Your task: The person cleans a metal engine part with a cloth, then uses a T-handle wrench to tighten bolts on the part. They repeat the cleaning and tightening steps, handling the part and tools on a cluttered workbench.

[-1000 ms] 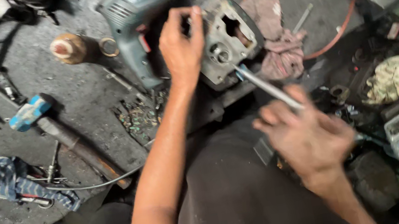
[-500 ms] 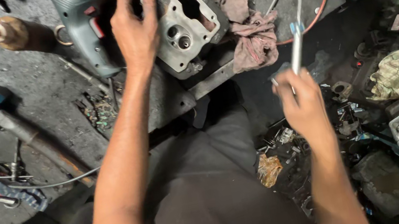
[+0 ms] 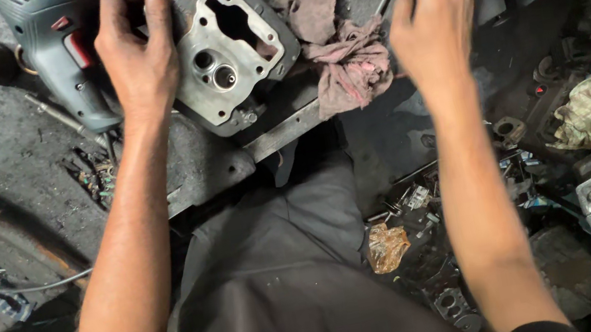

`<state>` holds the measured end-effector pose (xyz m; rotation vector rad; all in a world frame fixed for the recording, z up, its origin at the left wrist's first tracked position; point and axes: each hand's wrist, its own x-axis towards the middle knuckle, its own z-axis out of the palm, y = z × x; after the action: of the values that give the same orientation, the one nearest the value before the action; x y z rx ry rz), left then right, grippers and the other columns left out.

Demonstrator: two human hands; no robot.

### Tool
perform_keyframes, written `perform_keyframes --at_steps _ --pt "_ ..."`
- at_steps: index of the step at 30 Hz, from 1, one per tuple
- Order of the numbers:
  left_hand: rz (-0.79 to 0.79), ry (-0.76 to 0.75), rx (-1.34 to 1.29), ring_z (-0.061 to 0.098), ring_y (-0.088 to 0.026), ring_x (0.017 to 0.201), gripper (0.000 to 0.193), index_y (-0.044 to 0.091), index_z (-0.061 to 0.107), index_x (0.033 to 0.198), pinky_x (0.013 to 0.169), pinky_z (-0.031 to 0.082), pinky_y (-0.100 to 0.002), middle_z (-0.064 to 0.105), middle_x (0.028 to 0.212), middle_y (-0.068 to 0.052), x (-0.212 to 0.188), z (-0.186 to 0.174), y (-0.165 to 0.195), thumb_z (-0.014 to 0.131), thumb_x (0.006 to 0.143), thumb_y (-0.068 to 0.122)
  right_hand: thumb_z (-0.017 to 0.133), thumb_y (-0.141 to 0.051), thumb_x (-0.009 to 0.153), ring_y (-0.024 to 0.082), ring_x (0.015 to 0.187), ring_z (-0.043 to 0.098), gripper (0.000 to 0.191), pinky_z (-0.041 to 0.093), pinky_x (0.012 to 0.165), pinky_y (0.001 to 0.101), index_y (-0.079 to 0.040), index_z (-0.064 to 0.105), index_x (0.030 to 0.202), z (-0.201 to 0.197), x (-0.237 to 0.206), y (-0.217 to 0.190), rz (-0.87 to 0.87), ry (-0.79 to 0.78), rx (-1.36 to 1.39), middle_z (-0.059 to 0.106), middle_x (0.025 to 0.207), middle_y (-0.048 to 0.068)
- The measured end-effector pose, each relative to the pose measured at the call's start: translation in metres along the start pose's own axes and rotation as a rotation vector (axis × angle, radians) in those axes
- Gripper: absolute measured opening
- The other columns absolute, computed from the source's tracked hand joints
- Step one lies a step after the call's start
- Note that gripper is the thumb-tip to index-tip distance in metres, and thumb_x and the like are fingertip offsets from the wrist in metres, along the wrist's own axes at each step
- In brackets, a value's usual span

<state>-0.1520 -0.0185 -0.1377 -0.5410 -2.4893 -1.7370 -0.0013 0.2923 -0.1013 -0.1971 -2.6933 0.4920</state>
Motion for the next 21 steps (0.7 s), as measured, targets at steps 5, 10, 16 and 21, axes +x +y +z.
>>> perform_keyframes --at_steps 5,10,16,21 --pt "-0.082 -0.044 0.031 0.058 -0.009 0.091 0.027 -0.002 0.06 0.108 0.086 0.051 -0.026 0.065 0.094 -0.004 0.004 -0.002 0.002 0.065 0.117 0.023 0.084 -0.023 0.093 0.038 0.121 0.05 0.07 0.041 0.107 0.0476 0.006 0.048 0.146 -0.012 -0.039 -0.051 0.135 -0.131 0.14 0.055 0.132 0.022" --pt "-0.143 -0.065 0.092 0.06 -0.008 0.087 0.027 -0.001 0.06 0.107 0.08 0.051 -0.026 0.065 0.09 -0.003 0.005 -0.004 0.009 0.065 0.114 0.024 0.086 -0.013 0.087 0.031 0.1 0.057 0.04 0.048 0.093 0.0406 -0.005 0.071 0.123 -0.024 -0.051 -0.067 0.376 -0.309 0.144 0.064 0.102 0.014" --pt "-0.159 -0.017 0.099 0.058 -0.009 0.077 0.024 0.002 0.062 0.105 0.072 0.051 -0.028 0.067 0.083 -0.004 0.008 -0.003 0.015 0.067 0.111 0.024 0.075 -0.013 0.096 0.02 0.107 0.057 0.018 0.052 0.095 0.0336 -0.006 0.058 0.098 -0.042 -0.052 -0.065 0.305 0.022 0.841 0.057 0.114 0.015" --pt "-0.085 0.06 0.115 0.068 -0.018 0.077 0.021 0.006 0.062 0.103 0.072 0.055 -0.034 0.07 0.088 -0.009 0.008 -0.004 0.016 0.068 0.107 0.027 0.069 -0.021 0.104 0.022 0.095 0.065 0.017 0.056 0.089 0.0336 -0.005 0.063 0.103 -0.016 -0.031 -0.088 0.441 0.124 1.498 0.07 0.106 0.014"
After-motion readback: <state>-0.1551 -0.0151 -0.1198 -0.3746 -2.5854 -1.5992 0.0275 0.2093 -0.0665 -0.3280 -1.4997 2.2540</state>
